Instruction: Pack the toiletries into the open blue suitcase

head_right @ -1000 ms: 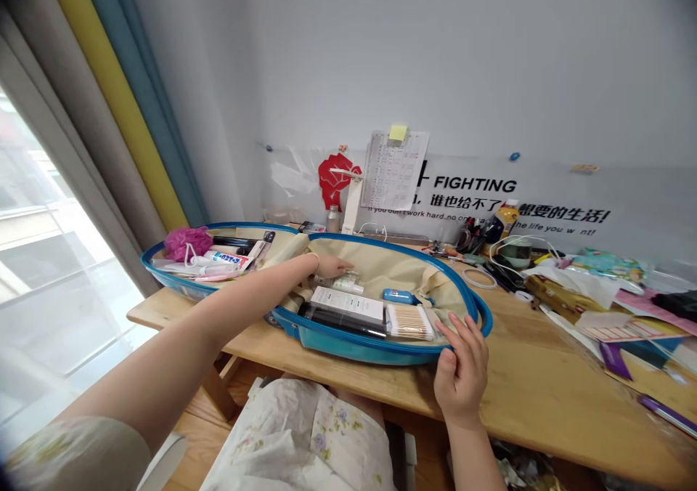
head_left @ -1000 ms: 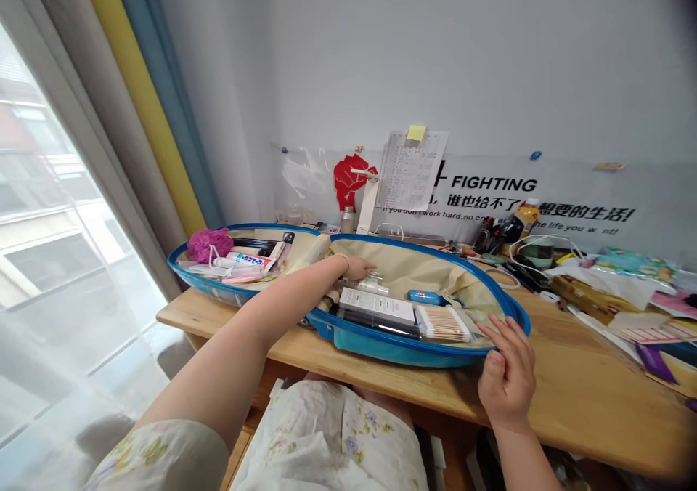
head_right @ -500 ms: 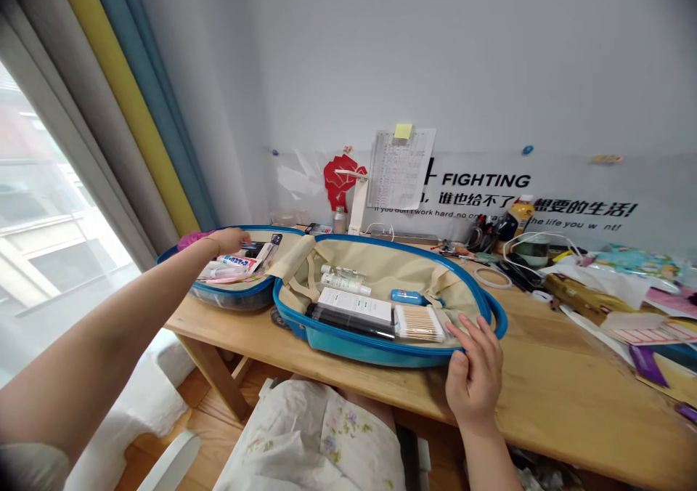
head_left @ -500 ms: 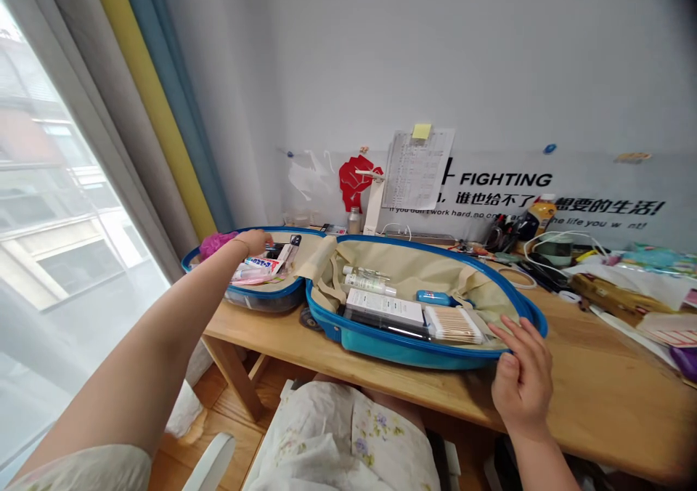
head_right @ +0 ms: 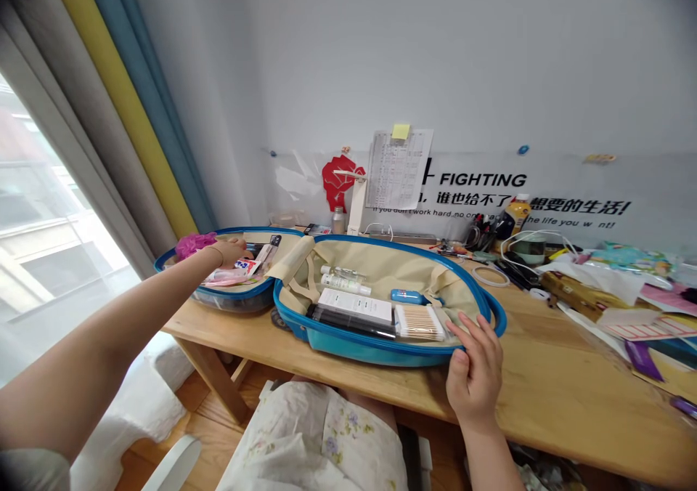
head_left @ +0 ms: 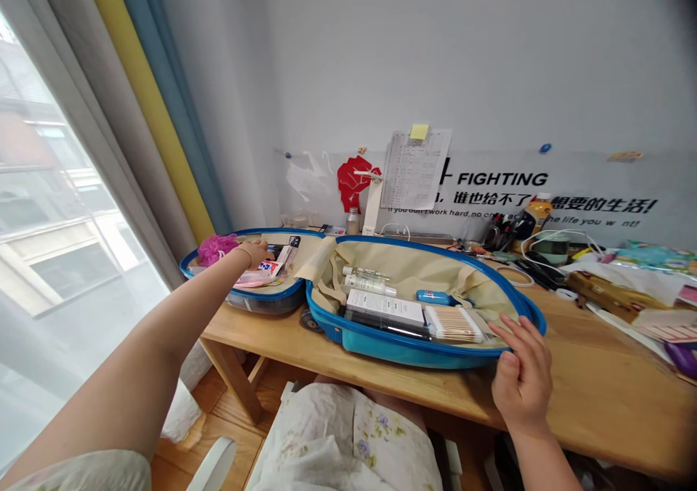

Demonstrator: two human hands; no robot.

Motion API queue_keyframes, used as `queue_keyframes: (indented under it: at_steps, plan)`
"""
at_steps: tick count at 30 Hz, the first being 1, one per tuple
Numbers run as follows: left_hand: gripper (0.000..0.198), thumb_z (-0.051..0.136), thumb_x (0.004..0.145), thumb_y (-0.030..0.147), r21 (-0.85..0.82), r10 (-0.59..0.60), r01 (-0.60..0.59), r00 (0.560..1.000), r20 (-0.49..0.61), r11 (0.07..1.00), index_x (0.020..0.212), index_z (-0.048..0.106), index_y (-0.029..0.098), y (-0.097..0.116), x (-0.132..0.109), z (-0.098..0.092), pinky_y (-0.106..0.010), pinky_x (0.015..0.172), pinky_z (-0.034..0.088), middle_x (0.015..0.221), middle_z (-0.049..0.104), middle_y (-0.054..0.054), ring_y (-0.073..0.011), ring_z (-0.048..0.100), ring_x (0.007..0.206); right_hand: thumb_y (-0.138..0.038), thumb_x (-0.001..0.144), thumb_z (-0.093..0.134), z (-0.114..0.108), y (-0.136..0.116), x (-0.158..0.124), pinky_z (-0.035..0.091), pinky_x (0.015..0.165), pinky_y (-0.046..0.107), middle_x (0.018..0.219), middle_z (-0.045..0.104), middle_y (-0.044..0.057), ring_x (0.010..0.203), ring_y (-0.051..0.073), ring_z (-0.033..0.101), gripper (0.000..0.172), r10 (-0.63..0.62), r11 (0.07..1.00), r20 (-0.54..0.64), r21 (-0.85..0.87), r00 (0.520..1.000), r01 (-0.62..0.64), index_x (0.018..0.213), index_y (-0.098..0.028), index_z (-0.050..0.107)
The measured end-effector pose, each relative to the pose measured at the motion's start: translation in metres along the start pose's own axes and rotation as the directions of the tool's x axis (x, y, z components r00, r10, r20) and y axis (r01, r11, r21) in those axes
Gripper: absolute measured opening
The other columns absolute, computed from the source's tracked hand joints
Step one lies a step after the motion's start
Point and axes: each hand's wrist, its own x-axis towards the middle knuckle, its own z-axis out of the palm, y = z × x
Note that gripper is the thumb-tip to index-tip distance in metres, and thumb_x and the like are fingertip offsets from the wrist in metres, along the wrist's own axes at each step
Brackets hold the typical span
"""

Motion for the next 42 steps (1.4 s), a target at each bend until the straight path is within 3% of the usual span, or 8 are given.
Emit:
queue_keyframes:
  at_steps: [7,17,22,28,32,36,39,42]
  plan:
    - [0.044,0.072,0.071,0.022,0.048,0.014,-0.012,0.999,-0.036,0.999,0.114,0.067,0.025,-0.001,0.001,0.001,-0.047,0.097,0.044,0.131,0.056,-0.017,-0.0342,0.049,0.124,-0.028,0.096,0.035,0.0,0.001,0.0,0.04,0.105,0.056,0.118,0.064,0.015,0.129,0.031,0.05,0.035,-0.001,1.0,0.001,-0.011,1.0,0.001,0.113,-0.016,0.064]
    - [0.035,0.064,0.079,0.026,0.091,0.072,-0.056,0.98,-0.183,0.994,0.113,0.064,0.021,-0.008,-0.029,0.005,-0.041,0.107,0.034,0.124,0.063,-0.012,-0.0278,0.05,0.124,-0.029,0.096,0.035,0.001,0.0,-0.001,0.04,0.105,0.056,0.117,0.065,0.014,0.129,0.031,0.05,0.034,0.013,1.0,-0.006,0.003,1.0,-0.013,0.111,-0.017,0.064]
    - [0.034,0.06,0.079,0.024,0.064,0.038,-0.028,0.983,-0.177,0.998,0.113,0.066,0.021,-0.008,-0.028,0.01,-0.039,0.1,0.04,0.115,0.068,-0.011,-0.0263,0.061,0.11,-0.031,0.096,0.036,0.001,0.0,-0.001,0.04,0.105,0.056,0.116,0.065,0.014,0.129,0.031,0.05,0.035,0.04,0.999,-0.005,0.0,0.999,-0.04,0.11,-0.017,0.065]
    - [0.029,0.059,0.081,0.033,-0.018,-0.019,0.016,0.979,-0.205,1.0,0.107,0.066,0.021,-0.012,-0.032,0.004,-0.035,0.1,0.041,0.12,0.067,-0.009,-0.0262,0.058,0.116,-0.03,0.095,0.037,0.001,-0.001,-0.001,0.041,0.104,0.054,0.116,0.065,0.014,0.128,0.03,0.051,0.034,0.036,0.999,-0.007,-0.001,0.999,-0.036,0.109,-0.017,0.065]
    - [0.035,0.039,0.093,0.034,-0.116,-0.124,0.098,0.96,-0.252,0.988,0.115,0.057,0.014,-0.01,-0.042,-0.012,-0.034,0.09,0.047,0.115,0.068,-0.014,-0.0265,0.064,0.106,-0.033,0.096,0.036,0.001,-0.001,0.0,0.041,0.104,0.054,0.115,0.065,0.013,0.126,0.03,0.051,0.035,0.053,0.999,-0.009,0.006,0.999,-0.053,0.107,-0.018,0.065]
    - [0.045,0.024,0.098,0.037,-0.219,-0.199,0.131,0.923,-0.329,0.967,0.127,0.043,0.008,0.009,-0.044,-0.046,-0.035,0.085,0.049,0.115,0.066,-0.019,-0.0289,0.065,0.104,-0.032,0.096,0.037,0.001,-0.001,-0.001,0.04,0.105,0.054,0.116,0.065,0.013,0.127,0.03,0.05,0.034,0.047,0.999,-0.013,0.026,0.999,-0.046,0.108,-0.018,0.065]
    - [0.048,0.02,0.1,0.038,-0.254,-0.147,0.048,0.909,-0.39,0.966,0.135,0.034,0.009,0.039,-0.038,-0.081,-0.034,0.088,0.048,0.122,0.062,-0.017,-0.0271,0.062,0.11,-0.031,0.096,0.037,0.001,0.0,-0.002,0.04,0.105,0.055,0.117,0.065,0.013,0.128,0.03,0.05,0.034,0.047,0.999,-0.003,0.027,0.999,-0.047,0.11,-0.018,0.065]
    - [0.048,0.027,0.099,0.04,-0.218,0.009,-0.113,0.903,-0.429,0.969,0.139,0.033,0.014,0.086,-0.029,-0.117,-0.034,0.091,0.047,0.129,0.057,-0.014,-0.0263,0.06,0.112,-0.032,0.096,0.037,0.002,0.001,-0.003,0.039,0.105,0.056,0.117,0.065,0.013,0.128,0.03,0.05,0.033,0.058,0.998,-0.004,0.027,0.998,-0.058,0.109,-0.018,0.065]
